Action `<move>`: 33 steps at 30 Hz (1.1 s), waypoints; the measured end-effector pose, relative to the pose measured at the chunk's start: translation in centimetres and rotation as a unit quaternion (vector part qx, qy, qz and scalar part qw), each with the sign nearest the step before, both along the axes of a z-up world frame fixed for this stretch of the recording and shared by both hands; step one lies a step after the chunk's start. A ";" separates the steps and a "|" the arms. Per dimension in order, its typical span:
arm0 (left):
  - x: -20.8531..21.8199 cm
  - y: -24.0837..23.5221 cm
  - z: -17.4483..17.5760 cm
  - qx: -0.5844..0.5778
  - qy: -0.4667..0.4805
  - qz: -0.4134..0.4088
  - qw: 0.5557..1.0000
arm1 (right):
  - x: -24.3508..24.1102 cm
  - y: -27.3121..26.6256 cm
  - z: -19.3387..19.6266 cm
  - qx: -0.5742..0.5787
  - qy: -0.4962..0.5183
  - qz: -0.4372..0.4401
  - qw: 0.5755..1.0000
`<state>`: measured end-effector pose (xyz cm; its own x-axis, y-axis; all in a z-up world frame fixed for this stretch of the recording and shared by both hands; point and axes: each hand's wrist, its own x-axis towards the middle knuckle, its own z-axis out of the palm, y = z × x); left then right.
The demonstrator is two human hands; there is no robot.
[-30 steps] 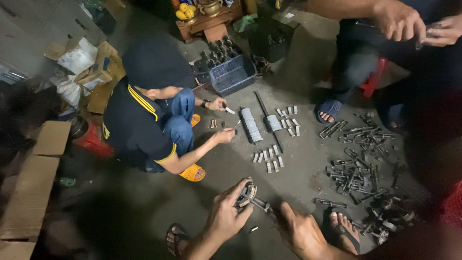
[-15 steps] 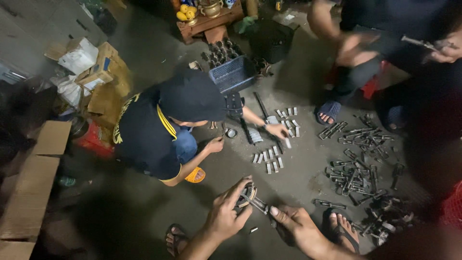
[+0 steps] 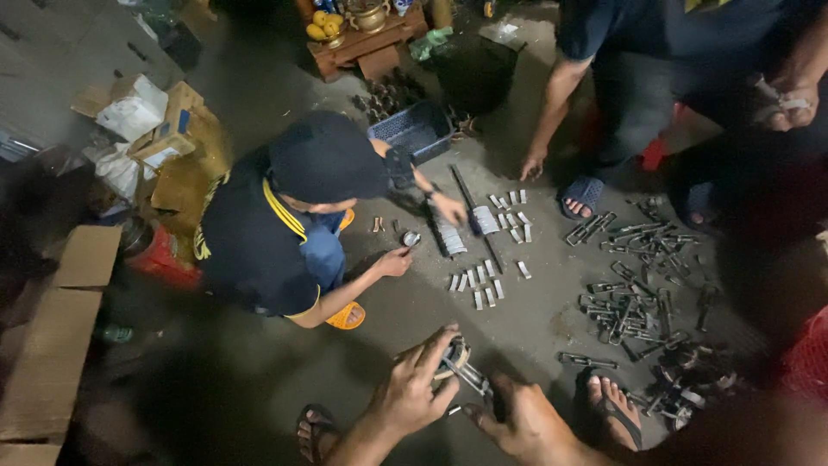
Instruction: Assembling motorcycle clutch or drivetrain components by inserting metal liners into frames on a workshop floor.
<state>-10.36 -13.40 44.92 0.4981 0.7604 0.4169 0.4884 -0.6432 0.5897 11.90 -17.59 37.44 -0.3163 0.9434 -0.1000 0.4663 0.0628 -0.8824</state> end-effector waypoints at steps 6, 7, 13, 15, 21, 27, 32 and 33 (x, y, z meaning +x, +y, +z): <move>0.0 -0.2 0.8 -0.007 -0.019 -0.017 1.000 | -0.3 -0.3 1.9 -0.194 0.107 0.015 0.975; -0.1 -0.2 1.1 -0.024 -0.021 -0.023 0.999 | -0.3 -0.2 3.3 -0.321 0.145 0.023 0.936; 0.0 -0.9 3.1 -0.056 -0.031 -0.046 0.997 | 1.9 -0.6 1.3 -0.396 0.139 0.091 0.903; -0.2 -0.9 2.9 -0.054 -0.038 -0.047 0.997 | 1.7 -0.9 0.6 -0.431 0.213 0.089 0.872; -1.3 -0.3 1.7 -0.084 -0.026 -0.041 0.995 | 0.9 0.4 0.8 -0.424 0.147 0.023 0.893; -1.3 -0.8 1.5 -0.180 0.070 0.007 0.981 | -0.6 3.1 3.7 -0.309 0.190 -0.119 0.924; -0.7 -1.1 1.4 -0.232 0.116 0.012 0.966 | -1.4 3.2 3.3 -0.193 0.267 -0.058 0.942; -0.5 -1.2 1.8 -0.244 0.115 0.016 0.963 | -1.6 3.2 3.8 -0.205 0.256 -0.075 0.942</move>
